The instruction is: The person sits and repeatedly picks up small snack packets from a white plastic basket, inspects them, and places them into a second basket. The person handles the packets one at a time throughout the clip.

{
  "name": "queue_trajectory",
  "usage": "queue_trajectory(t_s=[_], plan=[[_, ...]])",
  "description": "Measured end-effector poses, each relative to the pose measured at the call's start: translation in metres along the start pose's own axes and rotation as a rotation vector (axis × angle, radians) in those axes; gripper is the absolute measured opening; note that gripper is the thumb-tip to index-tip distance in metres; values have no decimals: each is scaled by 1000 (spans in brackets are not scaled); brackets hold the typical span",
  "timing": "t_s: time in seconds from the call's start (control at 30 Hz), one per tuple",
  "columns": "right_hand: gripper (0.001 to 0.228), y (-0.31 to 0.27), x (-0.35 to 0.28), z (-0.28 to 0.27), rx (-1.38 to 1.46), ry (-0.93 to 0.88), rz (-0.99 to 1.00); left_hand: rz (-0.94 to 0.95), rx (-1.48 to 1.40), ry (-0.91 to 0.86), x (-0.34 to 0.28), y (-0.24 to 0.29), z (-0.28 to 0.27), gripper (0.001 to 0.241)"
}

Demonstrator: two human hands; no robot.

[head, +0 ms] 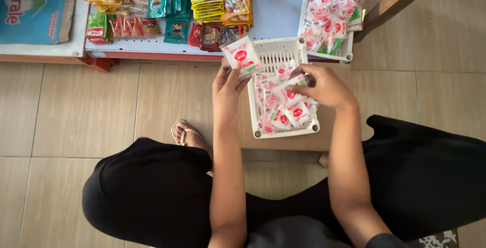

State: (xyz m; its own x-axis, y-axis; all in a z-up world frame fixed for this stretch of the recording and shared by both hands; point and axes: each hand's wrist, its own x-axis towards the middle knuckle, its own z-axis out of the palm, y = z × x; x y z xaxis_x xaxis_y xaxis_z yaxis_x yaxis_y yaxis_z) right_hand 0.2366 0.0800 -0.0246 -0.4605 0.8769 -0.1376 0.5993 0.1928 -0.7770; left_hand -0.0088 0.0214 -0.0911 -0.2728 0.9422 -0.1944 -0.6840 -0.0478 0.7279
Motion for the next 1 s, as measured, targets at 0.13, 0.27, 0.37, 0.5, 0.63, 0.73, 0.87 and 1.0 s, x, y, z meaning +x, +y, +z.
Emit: queue_trajectory(t_s=[0.13,0.27,0.37,0.5,0.63,0.73,0.87,1.0], plan=[[32,-5,-6,-1,538,92,21,2,67,-7,-2,-6,5,21],[30,-16,-11,-11,731,237,-145,22,89,-55,-7,-7,21,28],[33,-28,-9,-3,816,306,-165,7,120,-142,-14,-3,37,34],[29,-37,-6,14,835,336,-152,-5,133,-216,-26,0,47,37],[20,-34,-1,20,564,375,-161,120,193,-172,-25,-6,47,29],[18,-19,-1,12,357,309,-13,147,116,-89,-18,-4,34,29],[21,10,32,5,244,346,-130,347,100,122,-12,12,15,27],[26,41,82,20,23,375,-153,330,49,229,-14,28,12,25]])
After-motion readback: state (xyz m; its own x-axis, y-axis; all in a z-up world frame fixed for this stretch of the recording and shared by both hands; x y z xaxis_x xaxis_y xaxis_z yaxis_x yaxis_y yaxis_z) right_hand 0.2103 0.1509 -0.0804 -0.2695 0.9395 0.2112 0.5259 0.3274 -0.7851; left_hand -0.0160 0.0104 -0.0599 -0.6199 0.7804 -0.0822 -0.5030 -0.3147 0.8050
